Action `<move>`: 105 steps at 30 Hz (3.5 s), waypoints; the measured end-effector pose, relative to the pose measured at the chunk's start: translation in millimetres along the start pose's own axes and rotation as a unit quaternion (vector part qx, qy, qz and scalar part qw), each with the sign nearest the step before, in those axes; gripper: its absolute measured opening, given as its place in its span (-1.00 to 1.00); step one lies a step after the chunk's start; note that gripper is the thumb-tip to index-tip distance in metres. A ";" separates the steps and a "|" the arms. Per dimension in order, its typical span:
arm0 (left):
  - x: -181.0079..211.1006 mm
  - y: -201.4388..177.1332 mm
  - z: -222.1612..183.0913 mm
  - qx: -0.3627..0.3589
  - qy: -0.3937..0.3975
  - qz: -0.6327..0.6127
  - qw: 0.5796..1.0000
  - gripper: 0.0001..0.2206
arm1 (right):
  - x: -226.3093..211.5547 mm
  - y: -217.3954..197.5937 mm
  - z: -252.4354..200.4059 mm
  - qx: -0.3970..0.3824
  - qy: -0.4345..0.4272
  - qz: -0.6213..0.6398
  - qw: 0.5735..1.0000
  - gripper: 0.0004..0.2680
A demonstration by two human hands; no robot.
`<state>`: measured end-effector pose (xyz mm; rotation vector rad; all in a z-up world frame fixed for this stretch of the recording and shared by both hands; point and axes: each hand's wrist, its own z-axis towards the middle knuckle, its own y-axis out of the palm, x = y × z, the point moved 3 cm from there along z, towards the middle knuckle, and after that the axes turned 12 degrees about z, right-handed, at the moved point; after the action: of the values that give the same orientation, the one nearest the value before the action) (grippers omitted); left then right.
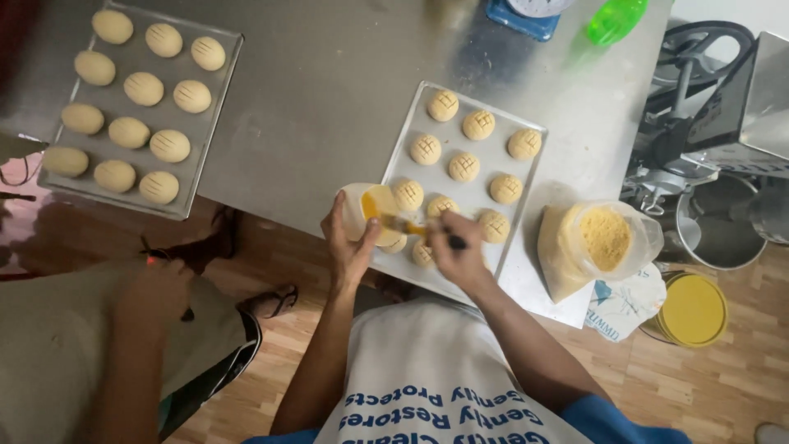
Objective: The person is arranging small dough balls on metal baking sheets and then applying a glaze to each one using a pastry brush.
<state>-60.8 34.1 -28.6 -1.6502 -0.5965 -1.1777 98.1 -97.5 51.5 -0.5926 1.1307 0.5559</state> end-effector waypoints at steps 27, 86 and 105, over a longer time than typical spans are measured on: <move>-6.7 -26.3 -9.5 -0.013 -0.093 -0.092 0.991 -0.22 | 79.5 -10.4 -19.1 0.023 0.108 0.000 0.994 -0.76; 22.4 5.9 -21.6 -0.018 0.042 -0.025 0.999 -0.22 | -9.5 -7.6 -14.9 -0.038 0.010 -0.004 0.999 -0.80; 32.1 14.1 -17.3 -0.139 -0.051 -0.054 0.987 -0.21 | 103.0 -77.3 -102.4 0.191 0.183 0.181 0.947 -0.77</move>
<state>-43.5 8.2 -5.0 -1.9438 -0.6118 -1.3076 116.5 -212.2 -65.1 -0.1474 1.6724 0.5289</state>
